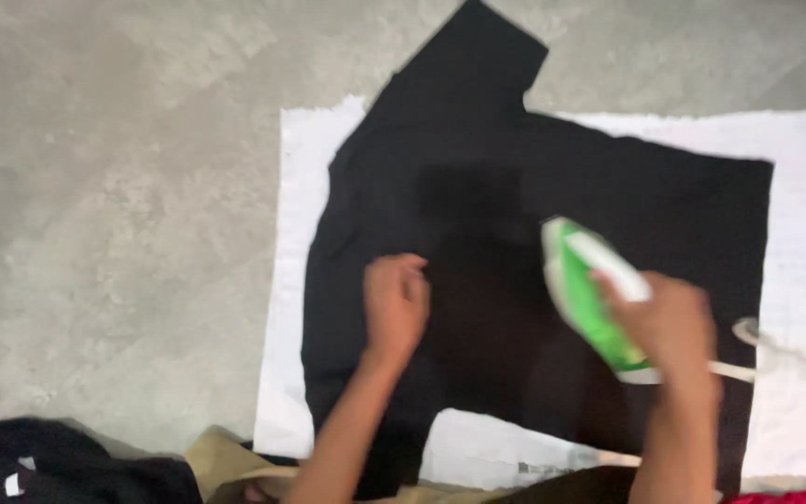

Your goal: Ironing a black t-shirt on the floor using an electric iron.

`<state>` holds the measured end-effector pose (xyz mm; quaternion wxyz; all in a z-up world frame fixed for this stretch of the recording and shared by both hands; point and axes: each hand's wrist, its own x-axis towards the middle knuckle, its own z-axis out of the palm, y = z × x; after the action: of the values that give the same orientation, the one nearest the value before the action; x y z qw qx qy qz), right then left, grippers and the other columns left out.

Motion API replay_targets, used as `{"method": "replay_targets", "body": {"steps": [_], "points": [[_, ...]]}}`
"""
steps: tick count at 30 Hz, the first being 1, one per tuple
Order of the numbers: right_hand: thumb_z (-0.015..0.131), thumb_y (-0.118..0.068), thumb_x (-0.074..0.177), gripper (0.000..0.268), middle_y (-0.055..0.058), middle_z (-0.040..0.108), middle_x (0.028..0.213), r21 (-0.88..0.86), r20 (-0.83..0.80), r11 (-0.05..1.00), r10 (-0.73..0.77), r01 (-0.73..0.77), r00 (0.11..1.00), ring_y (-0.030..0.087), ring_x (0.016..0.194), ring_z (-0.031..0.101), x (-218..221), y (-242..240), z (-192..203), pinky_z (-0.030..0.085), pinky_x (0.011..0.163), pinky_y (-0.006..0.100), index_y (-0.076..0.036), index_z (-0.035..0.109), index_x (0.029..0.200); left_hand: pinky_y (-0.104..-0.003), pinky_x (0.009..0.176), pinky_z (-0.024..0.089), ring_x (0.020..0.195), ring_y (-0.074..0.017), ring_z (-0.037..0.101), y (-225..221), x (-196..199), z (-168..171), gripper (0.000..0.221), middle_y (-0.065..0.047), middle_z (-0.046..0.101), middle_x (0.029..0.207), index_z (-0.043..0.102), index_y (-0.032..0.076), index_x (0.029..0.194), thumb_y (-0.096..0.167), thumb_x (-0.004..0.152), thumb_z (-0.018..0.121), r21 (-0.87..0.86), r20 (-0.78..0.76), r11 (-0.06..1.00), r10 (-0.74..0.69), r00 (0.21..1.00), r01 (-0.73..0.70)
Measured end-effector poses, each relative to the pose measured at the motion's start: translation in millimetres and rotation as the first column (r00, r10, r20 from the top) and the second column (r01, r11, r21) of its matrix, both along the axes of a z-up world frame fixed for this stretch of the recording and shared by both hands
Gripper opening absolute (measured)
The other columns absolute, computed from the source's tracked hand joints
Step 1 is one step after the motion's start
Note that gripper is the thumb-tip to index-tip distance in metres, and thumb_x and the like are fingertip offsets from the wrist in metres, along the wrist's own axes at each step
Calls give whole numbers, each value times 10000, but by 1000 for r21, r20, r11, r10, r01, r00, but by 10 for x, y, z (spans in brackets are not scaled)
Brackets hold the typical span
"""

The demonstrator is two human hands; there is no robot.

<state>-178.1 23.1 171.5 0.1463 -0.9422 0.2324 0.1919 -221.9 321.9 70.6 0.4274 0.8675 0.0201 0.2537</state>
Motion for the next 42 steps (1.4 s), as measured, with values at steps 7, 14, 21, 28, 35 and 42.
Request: {"method": "replay_targets", "body": {"steps": [7, 14, 21, 28, 35, 42], "points": [[581, -715, 901, 737, 290, 785, 1019, -45, -65, 843, 533, -536, 844, 493, 1054, 744, 91, 1395, -447, 587, 893, 594, -34, 830, 1029, -669, 1271, 99, 1620, -304, 188, 1106, 300, -419, 752, -49, 206, 1773, 245, 197, 1689, 537, 1032, 376, 493, -589, 797, 12, 808, 347], [521, -752, 928, 819, 275, 790, 1016, -152, -77, 801, 574, -579, 815, 475, 1025, 760, 579, 1785, -723, 609, 844, 585, 0, 824, 1045, -654, 1288, 66, 1642, -311, 109, 1099, 297, -503, 884, -79, 123, 1789, 191, 128, 1700, 635, 1002, 381, 501, -578, 799, 24, 815, 332], [540, -825, 934, 932, 333, 755, 1015, -203, 109, 933, 323, -297, 940, 504, 1029, 735, 1670, 1142, -1245, 603, 819, 598, 69, 774, 1062, -674, 1277, 87, 1641, -317, 101, 1119, 317, -572, 923, -72, 120, 1788, 165, 121, 1704, 643, 978, 397, 495, -545, 811, 10, 839, 312], [501, -804, 885, 849, 255, 780, 1163, -110, -150, 777, 603, -619, 784, 452, 1168, 720, 1219, 1587, -708, 585, 973, 561, -52, 819, 1120, -702, 1242, 174, 1616, -370, 189, 1089, 292, -586, 969, -117, 220, 1762, 244, 86, 1682, 596, 919, 556, 504, -477, 815, -13, 879, 286], [565, -738, 949, 818, 298, 767, 1064, -126, 86, 928, 363, -351, 928, 495, 1058, 735, 1667, 815, -936, 597, 851, 598, 36, 792, 1079, -689, 1252, 143, 1632, -356, 129, 1117, 319, -637, 980, -85, 151, 1784, 210, 112, 1696, 655, 925, 477, 548, -532, 779, 42, 846, 305], [540, -739, 1115, 891, 278, 763, 941, -250, -36, 967, 35, -43, 999, 387, 800, 757, 1495, -1736, -1137, 606, 744, 510, 112, 789, 1025, -691, 1219, 175, 1590, -407, 220, 1067, 292, -714, 936, -147, 261, 1739, 297, 7, 1648, 553, 934, 556, 645, -350, 743, 80, 933, 178]]}}
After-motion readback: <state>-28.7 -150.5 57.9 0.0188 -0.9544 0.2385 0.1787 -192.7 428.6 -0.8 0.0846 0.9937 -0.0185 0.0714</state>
